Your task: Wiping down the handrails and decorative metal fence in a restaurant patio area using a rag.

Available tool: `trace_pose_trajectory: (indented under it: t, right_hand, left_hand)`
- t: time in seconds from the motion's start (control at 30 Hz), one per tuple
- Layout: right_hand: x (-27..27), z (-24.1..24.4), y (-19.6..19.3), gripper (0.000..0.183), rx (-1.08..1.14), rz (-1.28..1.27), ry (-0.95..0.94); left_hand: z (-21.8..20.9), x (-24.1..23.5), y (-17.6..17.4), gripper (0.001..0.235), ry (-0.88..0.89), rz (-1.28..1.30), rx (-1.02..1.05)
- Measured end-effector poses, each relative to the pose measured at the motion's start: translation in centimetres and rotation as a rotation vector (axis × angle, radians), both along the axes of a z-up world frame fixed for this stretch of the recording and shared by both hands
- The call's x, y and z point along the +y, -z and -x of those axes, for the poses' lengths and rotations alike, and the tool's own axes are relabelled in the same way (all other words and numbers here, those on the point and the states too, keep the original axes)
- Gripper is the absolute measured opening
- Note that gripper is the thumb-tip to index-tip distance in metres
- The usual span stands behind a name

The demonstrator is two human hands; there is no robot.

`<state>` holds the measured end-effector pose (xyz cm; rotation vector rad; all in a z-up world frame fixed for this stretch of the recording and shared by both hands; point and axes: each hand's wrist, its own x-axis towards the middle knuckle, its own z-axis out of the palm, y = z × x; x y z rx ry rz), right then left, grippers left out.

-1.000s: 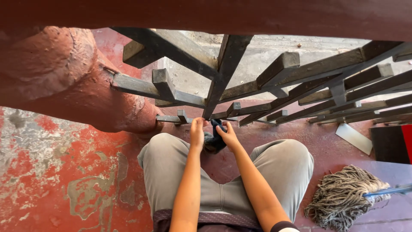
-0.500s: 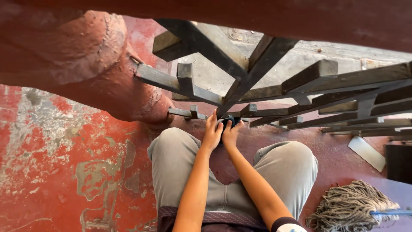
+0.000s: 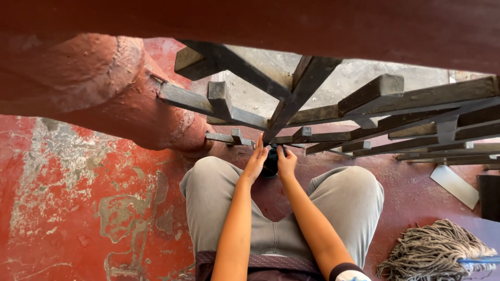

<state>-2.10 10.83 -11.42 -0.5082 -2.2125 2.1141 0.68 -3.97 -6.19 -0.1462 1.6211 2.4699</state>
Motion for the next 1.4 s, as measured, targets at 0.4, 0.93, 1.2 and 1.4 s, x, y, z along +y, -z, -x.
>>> trace_pose_trajectory:
  t: [0.4, 0.93, 1.2, 1.4]
  right_hand:
    - [1.6, 1.1, -9.1, 0.02, 0.267, 0.213, 0.543]
    - [-4.3, -3.8, -7.5, 0.022, 0.147, -0.473, -0.192]
    - [-6.9, -2.6, -20.3, 0.019, 0.352, -0.224, -0.103]
    - [-5.2, -2.6, -10.7, 0.017, 0.315, -0.454, -0.106]
  left_hand:
    - [0.8, 2.1, 3.7, 0.104, 0.039, -0.283, -0.022]
    - [1.7, 0.7, -0.5, 0.055, -0.345, 0.359, 0.011]
    - [1.6, -0.7, -4.3, 0.088, -0.131, -0.211, 0.061]
    - [1.4, -0.6, -3.8, 0.092, -0.119, -0.228, 0.063]
